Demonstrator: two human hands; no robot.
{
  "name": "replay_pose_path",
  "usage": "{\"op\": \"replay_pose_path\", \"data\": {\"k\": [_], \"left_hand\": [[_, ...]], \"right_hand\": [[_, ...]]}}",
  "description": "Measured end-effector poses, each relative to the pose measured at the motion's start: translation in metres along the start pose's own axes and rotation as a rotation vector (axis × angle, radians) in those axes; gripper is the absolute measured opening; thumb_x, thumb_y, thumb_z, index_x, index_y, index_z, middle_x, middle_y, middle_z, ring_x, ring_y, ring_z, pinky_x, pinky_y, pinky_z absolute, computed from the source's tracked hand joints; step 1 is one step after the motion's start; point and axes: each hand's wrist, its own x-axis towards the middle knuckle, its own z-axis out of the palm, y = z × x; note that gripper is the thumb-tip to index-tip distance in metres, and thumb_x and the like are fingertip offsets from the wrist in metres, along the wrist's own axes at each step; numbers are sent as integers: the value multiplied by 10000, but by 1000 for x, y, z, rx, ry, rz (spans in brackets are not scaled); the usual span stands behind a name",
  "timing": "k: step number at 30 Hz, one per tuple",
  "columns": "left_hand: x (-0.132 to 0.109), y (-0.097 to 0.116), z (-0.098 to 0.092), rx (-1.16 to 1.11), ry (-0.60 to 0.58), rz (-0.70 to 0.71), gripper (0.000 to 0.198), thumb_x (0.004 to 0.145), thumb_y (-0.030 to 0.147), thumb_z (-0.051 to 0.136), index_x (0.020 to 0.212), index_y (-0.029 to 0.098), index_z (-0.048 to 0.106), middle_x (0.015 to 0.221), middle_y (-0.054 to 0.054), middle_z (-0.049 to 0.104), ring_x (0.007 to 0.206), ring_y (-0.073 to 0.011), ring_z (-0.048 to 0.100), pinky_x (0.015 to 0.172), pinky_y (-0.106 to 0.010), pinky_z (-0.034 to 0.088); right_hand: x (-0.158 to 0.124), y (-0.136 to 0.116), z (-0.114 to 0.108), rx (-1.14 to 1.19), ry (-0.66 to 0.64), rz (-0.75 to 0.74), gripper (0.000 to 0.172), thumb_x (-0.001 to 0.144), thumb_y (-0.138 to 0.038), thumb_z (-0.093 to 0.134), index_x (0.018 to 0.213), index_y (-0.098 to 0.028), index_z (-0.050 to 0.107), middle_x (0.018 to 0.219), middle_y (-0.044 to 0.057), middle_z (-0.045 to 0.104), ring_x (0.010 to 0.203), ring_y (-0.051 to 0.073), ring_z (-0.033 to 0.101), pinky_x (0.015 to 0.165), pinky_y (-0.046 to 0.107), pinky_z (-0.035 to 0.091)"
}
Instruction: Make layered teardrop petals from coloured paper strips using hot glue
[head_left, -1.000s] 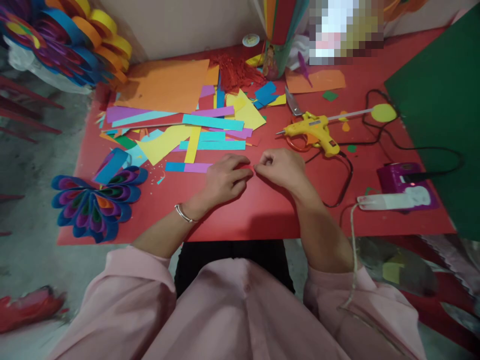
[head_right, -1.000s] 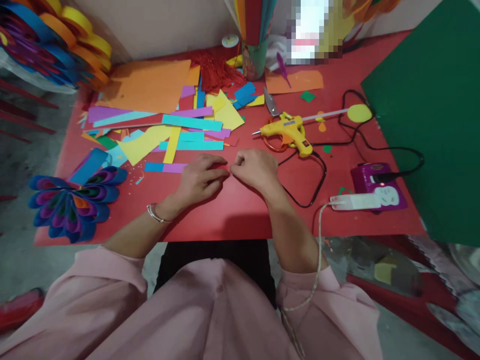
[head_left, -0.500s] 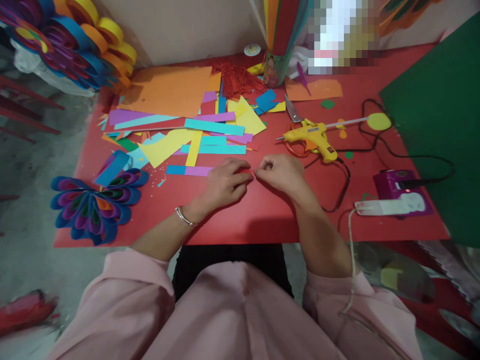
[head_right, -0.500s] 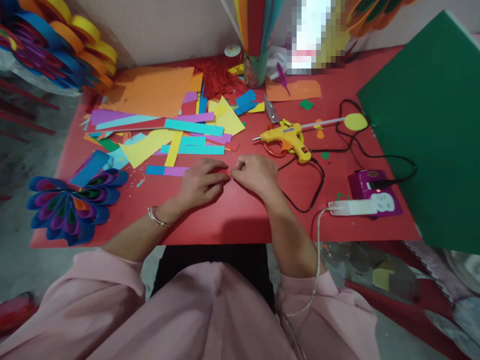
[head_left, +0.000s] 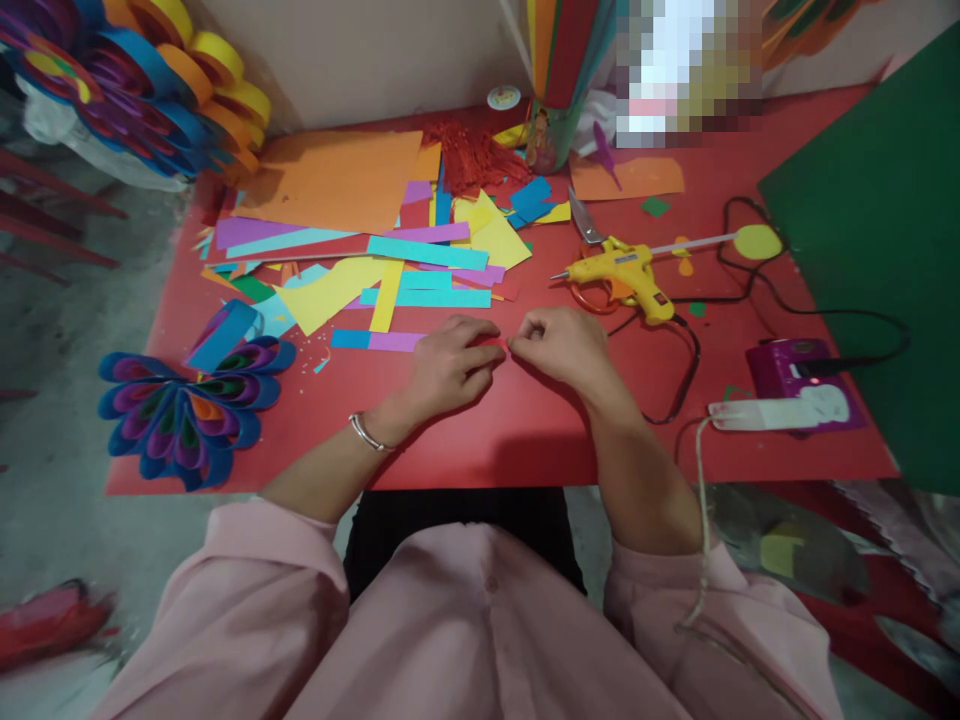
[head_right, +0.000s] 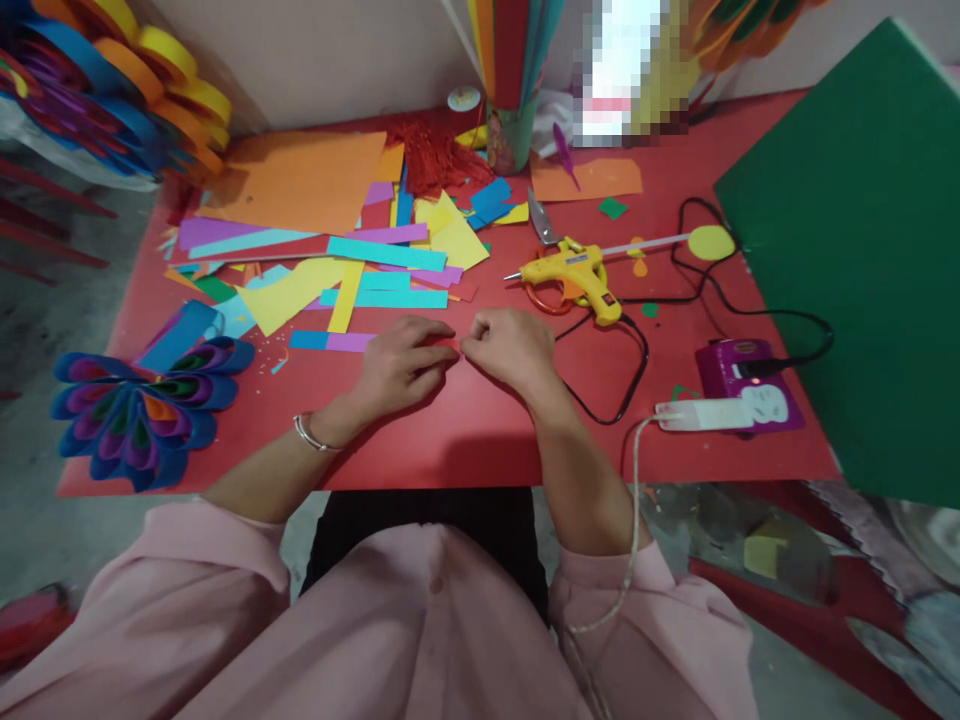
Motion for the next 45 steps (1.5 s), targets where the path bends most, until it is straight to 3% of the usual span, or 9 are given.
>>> {"op": "replay_pose_path", "data": {"k": [29,45], "left_hand": [[-1,0,-1,-4,-72,-49,266,993,190,592,1044,261,844,1285,-84,794,1181,-281,717,904,-423,609],[0,1,-2,-5,-41,-31,264,998,189,592,1029,258,845,1267,-77,804,1166,-280,724,872,-414,611]], "right_hand": [[-1,0,-1,11,-13,2,120,848,-348,722,844,-272,814,872,14,800,792,200,654,684,325,377],[-1,-2,-3,19,-21,9,111,844,-343,724,834,-270,808,860,8,799,766,192,642,673,328,362]]}}
